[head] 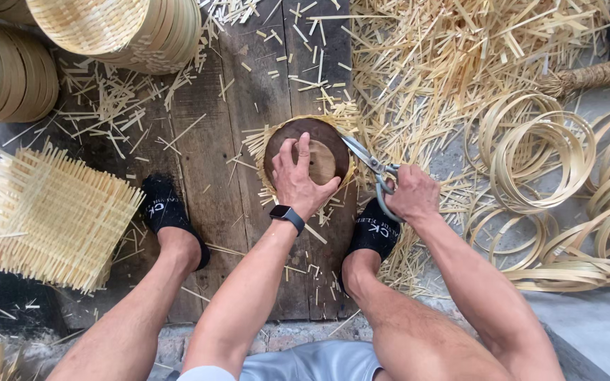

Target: The person sits on the floor assembling woven bamboo trays. They press a woven bamboo mat onto a round wooden form, bend a thin bamboo strip into a ring, fit the ring around the mat's edge, trim excess strips with scissors, and set the finished tray onto a stack of completed trays.

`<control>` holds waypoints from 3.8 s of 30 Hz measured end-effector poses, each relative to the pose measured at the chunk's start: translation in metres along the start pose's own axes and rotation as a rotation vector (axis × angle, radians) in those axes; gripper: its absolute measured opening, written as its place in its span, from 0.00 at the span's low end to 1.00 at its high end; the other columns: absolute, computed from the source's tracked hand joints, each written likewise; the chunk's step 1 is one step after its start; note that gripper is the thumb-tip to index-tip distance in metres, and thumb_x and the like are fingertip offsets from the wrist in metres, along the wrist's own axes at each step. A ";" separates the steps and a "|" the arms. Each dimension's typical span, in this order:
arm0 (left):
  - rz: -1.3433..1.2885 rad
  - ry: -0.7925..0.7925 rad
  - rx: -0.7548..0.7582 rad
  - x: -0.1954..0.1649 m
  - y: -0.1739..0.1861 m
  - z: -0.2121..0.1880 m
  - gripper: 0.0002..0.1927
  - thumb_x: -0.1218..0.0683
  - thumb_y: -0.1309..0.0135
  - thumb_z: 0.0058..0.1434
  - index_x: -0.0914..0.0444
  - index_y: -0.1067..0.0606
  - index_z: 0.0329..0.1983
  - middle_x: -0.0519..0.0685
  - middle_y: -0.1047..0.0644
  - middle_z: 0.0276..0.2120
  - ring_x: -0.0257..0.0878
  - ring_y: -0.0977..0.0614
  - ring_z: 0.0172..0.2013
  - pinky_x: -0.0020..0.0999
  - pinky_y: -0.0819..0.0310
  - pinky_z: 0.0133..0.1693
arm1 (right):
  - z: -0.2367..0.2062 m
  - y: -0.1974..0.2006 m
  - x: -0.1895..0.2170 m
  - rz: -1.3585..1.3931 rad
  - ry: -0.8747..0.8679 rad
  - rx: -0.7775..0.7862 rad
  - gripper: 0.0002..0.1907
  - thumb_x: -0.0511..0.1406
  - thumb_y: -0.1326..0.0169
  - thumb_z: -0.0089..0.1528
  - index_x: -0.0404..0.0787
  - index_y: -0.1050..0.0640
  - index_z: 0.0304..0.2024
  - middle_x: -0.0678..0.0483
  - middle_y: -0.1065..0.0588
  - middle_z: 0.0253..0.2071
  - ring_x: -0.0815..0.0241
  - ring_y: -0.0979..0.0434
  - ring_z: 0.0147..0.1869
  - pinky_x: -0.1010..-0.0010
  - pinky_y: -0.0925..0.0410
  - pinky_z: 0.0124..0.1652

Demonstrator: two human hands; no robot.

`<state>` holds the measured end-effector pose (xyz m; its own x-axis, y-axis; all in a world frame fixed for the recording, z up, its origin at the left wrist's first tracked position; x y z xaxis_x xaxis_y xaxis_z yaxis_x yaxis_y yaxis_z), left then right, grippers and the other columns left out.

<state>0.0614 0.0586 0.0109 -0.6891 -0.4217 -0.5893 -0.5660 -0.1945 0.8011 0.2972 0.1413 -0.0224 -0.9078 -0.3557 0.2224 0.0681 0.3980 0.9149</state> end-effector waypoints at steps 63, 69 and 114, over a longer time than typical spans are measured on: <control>0.310 -0.542 0.567 0.005 0.016 0.012 0.53 0.51 0.28 0.30 0.37 0.32 0.66 0.58 0.46 0.70 0.64 0.47 0.70 0.71 0.49 0.62 | 0.067 -0.012 -0.013 -0.308 0.401 -0.169 0.11 0.40 0.43 0.56 0.40 0.24 0.34 0.50 0.26 0.32 0.57 0.26 0.37 0.65 0.30 0.38; 0.039 -0.074 -0.010 -0.001 0.009 -0.019 0.53 0.50 0.27 0.39 0.46 0.36 0.71 0.57 0.43 0.68 0.64 0.42 0.65 0.64 0.42 0.60 | 0.063 -0.003 -0.023 -0.245 0.464 -0.230 0.20 0.46 0.40 0.54 0.36 0.25 0.34 0.48 0.27 0.33 0.53 0.26 0.38 0.64 0.30 0.39; 0.076 -0.120 0.256 -0.001 0.014 -0.009 0.53 0.51 0.28 0.34 0.44 0.36 0.67 0.55 0.42 0.65 0.60 0.41 0.64 0.61 0.40 0.58 | 0.063 0.003 -0.002 -0.302 0.441 -0.170 0.31 0.57 0.37 0.50 0.35 0.23 0.33 0.48 0.27 0.29 0.55 0.26 0.32 0.65 0.28 0.32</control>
<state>0.0582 0.0482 0.0241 -0.7737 -0.3161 -0.5490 -0.5961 0.0702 0.7998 0.2730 0.1959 -0.0414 -0.6405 -0.7674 0.0289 -0.0685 0.0946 0.9932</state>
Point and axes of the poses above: each hand's wrist, its own z-axis towards the middle knuckle, its own y-axis out of the back of the hand, x = y × z, the point moved 3 cm from there along z, towards the middle knuckle
